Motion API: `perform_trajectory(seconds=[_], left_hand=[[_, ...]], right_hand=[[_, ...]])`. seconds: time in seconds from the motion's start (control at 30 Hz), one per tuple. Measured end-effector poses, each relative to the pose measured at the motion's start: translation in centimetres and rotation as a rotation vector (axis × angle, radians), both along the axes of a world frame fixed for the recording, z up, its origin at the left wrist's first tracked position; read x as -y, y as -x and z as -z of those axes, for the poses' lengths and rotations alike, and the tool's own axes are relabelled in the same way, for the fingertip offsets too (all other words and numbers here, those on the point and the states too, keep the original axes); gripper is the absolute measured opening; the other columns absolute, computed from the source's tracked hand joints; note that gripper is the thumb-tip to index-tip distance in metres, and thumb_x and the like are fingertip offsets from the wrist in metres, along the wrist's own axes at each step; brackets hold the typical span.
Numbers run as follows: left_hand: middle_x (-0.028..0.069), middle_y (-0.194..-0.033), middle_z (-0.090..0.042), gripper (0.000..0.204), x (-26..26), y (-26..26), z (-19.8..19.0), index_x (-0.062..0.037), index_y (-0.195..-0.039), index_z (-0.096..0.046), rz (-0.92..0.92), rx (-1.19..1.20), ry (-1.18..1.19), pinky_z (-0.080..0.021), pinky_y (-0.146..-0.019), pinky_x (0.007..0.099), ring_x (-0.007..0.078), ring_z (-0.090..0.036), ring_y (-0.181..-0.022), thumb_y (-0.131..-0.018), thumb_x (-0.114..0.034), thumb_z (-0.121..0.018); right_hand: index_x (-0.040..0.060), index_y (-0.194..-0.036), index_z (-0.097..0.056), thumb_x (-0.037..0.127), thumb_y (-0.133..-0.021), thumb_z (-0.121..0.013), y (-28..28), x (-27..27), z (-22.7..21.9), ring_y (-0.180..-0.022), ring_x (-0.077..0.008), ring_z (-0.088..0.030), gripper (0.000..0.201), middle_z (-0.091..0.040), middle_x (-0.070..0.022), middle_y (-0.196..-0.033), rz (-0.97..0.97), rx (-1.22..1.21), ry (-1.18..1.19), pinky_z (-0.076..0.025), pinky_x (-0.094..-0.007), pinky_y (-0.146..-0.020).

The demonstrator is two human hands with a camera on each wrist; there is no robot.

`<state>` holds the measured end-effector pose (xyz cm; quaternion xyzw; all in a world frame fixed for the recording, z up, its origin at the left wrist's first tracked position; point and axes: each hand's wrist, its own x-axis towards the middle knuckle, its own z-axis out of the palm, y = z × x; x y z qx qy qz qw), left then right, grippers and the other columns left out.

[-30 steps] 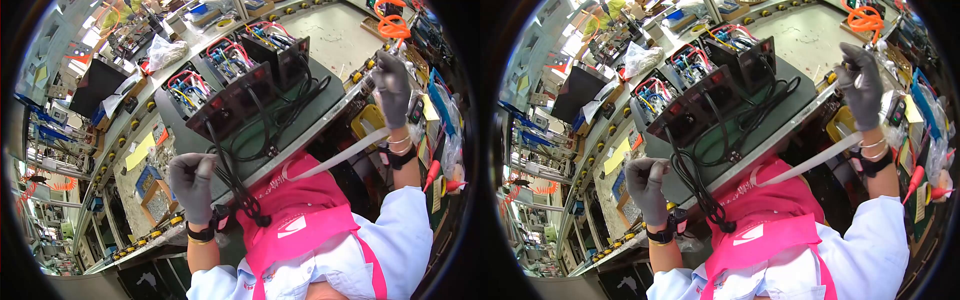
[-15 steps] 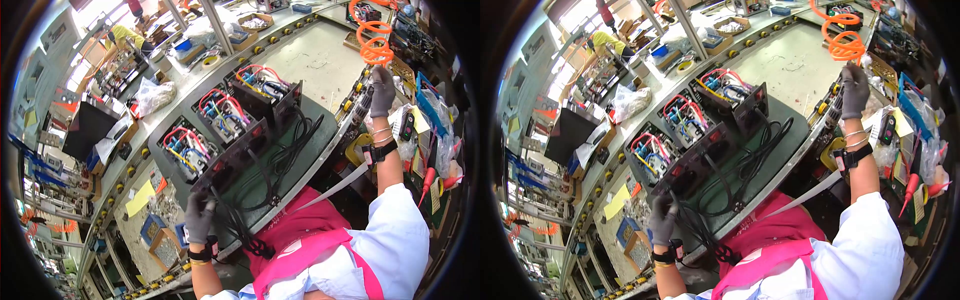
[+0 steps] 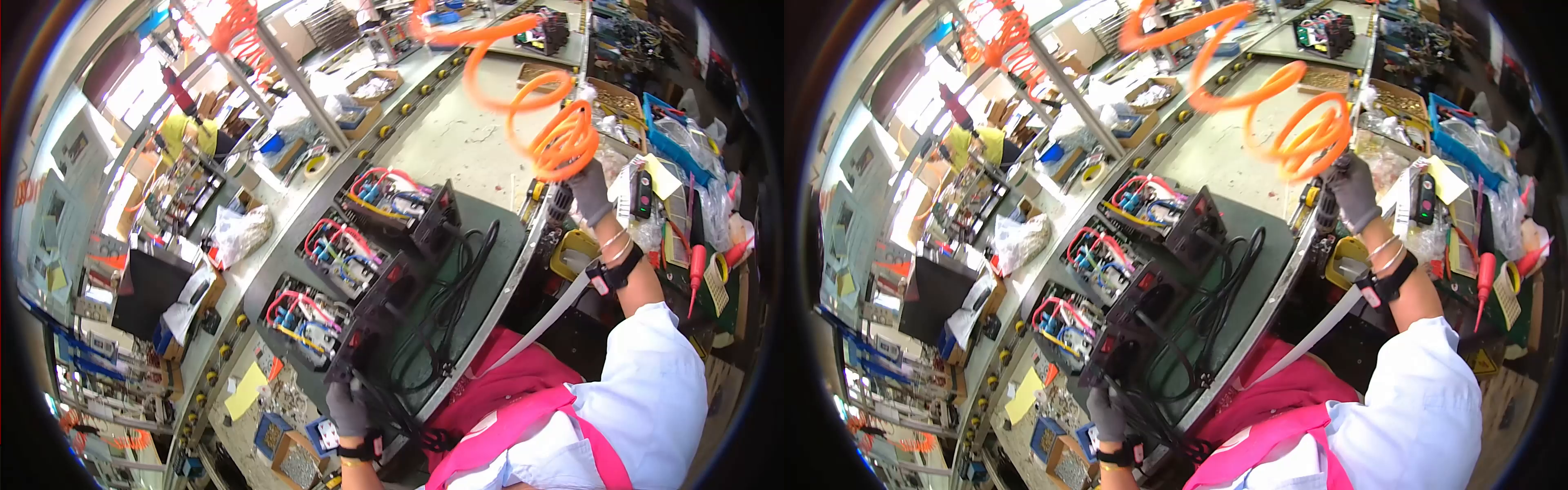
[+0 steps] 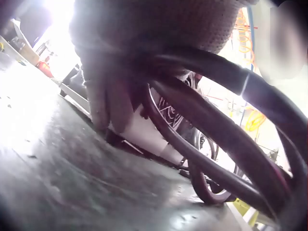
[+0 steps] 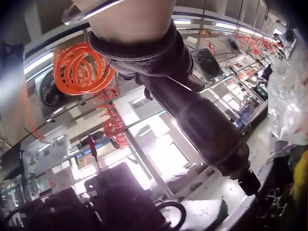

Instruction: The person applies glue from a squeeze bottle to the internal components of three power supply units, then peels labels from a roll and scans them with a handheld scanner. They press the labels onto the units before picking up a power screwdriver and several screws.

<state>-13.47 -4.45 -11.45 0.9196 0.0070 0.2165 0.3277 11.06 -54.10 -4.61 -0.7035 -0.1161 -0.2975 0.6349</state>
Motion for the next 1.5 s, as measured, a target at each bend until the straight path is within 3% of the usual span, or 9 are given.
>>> perform_trajectory(seconds=[0.27, 0.43, 0.63, 1.07, 1.2, 1.4, 1.43, 1.47, 1.5], left_hand=[[0.0117, -0.102, -0.064, 0.03, 0.7, 0.9, 1.3, 0.0069, -0.117, -0.057, -0.066, -0.094, 0.328, -0.045, -0.084, 0.0284, 0.015, -0.057, -0.093, -0.092, -0.009, -0.051], [0.0176, -0.087, -0.067, 0.028, 8.0, 3.8, -10.4, 0.0023, -0.102, -0.063, -0.41, 0.126, -0.266, -0.05, -0.071, 0.0348, 0.031, -0.062, -0.077, -0.093, -0.023, -0.056], [0.0111, -0.083, -0.065, 0.033, 11.5, 7.3, -9.3, 0.0011, -0.096, -0.062, -0.289, -0.048, 0.675, -0.05, -0.069, 0.0361, 0.0207, -0.06, -0.073, -0.097, -0.028, -0.048], [0.0123, -0.086, -0.065, 0.036, 12.2, 5.2, -8.1, 0.0016, -0.101, -0.06, -0.194, -0.113, 1.04, -0.049, -0.073, 0.0343, 0.0199, -0.06, -0.076, -0.097, -0.031, -0.046], [0.0126, -0.087, -0.064, 0.037, 11.9, 5.1, -8.1, 0.0017, -0.103, -0.059, -0.203, -0.099, 1.117, -0.049, -0.074, 0.0337, 0.0197, -0.06, -0.077, -0.097, -0.032, -0.045], [0.0132, -0.089, -0.064, 0.039, 9.5, 7.1, -7.9, 0.002, -0.105, -0.058, -0.209, 0.019, 1.36, -0.049, -0.076, 0.0329, 0.0193, -0.059, -0.078, -0.097, -0.034, -0.044], [0.0165, -0.116, -0.057, 0.045, 9.1, 7.4, -7.9, -0.0008, -0.111, -0.057, -0.09, -0.002, 0.825, -0.046, -0.091, 0.0317, 0.0184, -0.056, -0.103, -0.094, -0.041, -0.046], [0.0088, -0.1, -0.063, 0.024, 9.6, 7.3, -7.8, -0.0006, -0.106, -0.059, -0.165, 0.026, 1.499, -0.048, -0.079, 0.0333, 0.0194, -0.06, -0.093, -0.086, -0.013, -0.056], [0.0053, -0.1, -0.06, 0.022, 9.4, 7.7, -6.1, -0.0033, -0.107, -0.057, -0.112, 0.036, 1.372, -0.047, -0.08, 0.0308, 0.0155, -0.057, -0.094, -0.086, -0.01, -0.054]], right_hand=[[0.0011, -0.086, -0.065, 0.02, -0.084, -0.055, 8.4, -7.5, -7.0, -0.077, -0.0134, -0.06, 0.022, -0.063, -0.0054, -0.081, -0.329, -0.152, -0.109, -0.048, -0.0259, -0.07], [0.0037, -0.111, -0.059, 0.03, -0.091, -0.06, 13.4, -14.7, -5.2, -0.073, -0.0129, -0.062, 0.033, -0.067, -0.0072, -0.084, -0.713, -0.293, -0.616, -0.049, -0.0278, -0.065], [0.0107, -0.084, -0.06, 0.033, -0.083, -0.071, 17.5, -21.3, -5.3, -0.064, -0.0086, -0.056, 0.025, -0.067, -0.004, -0.079, -0.76, -0.584, -1.243, -0.045, -0.0249, -0.058], [0.0115, -0.084, -0.06, 0.031, -0.082, -0.073, 20.4, -23.7, -2.9, -0.081, -0.0117, -0.058, 0.023, -0.064, -0.0032, -0.085, -0.909, -0.694, -1.327, -0.045, -0.0277, -0.076], [0.0074, -0.098, -0.058, 0.015, -0.085, -0.067, 21.2, -23.3, -1.8, -0.098, -0.0139, -0.056, 0.017, -0.06, -0.0054, -0.105, -1.12, -0.593, -1.046, -0.044, -0.0291, -0.088], [0.0028, -0.125, -0.049, 0.009, -0.088, -0.051, 19.7, -18.1, -1.5, -0.119, -0.0184, -0.048, 0.037, -0.054, -0.0102, -0.121, -0.989, 0.383, 0.391, -0.041, -0.0302, -0.097], [0.0016, -0.127, -0.046, 0.017, -0.087, -0.054, 19.5, -18.3, -1.4, -0.118, -0.0223, -0.048, 0.043, -0.053, -0.0127, -0.122, -1.114, 0.222, 0.357, -0.041, -0.0326, -0.097], [0.0005, -0.13, -0.044, 0.025, -0.087, -0.058, 19.2, -18.9, -1.4, -0.118, -0.0261, -0.049, 0.051, -0.052, -0.0151, -0.123, -1.247, 0.056, 0.343, -0.041, -0.0351, -0.097], [-0.0007, -0.132, -0.041, 0.032, -0.086, -0.061, 19.1, -19.9, -1.4, -0.117, -0.0299, -0.05, 0.061, -0.051, -0.0176, -0.124, -1.387, -0.119, 0.35, -0.041, -0.0375, -0.097]])
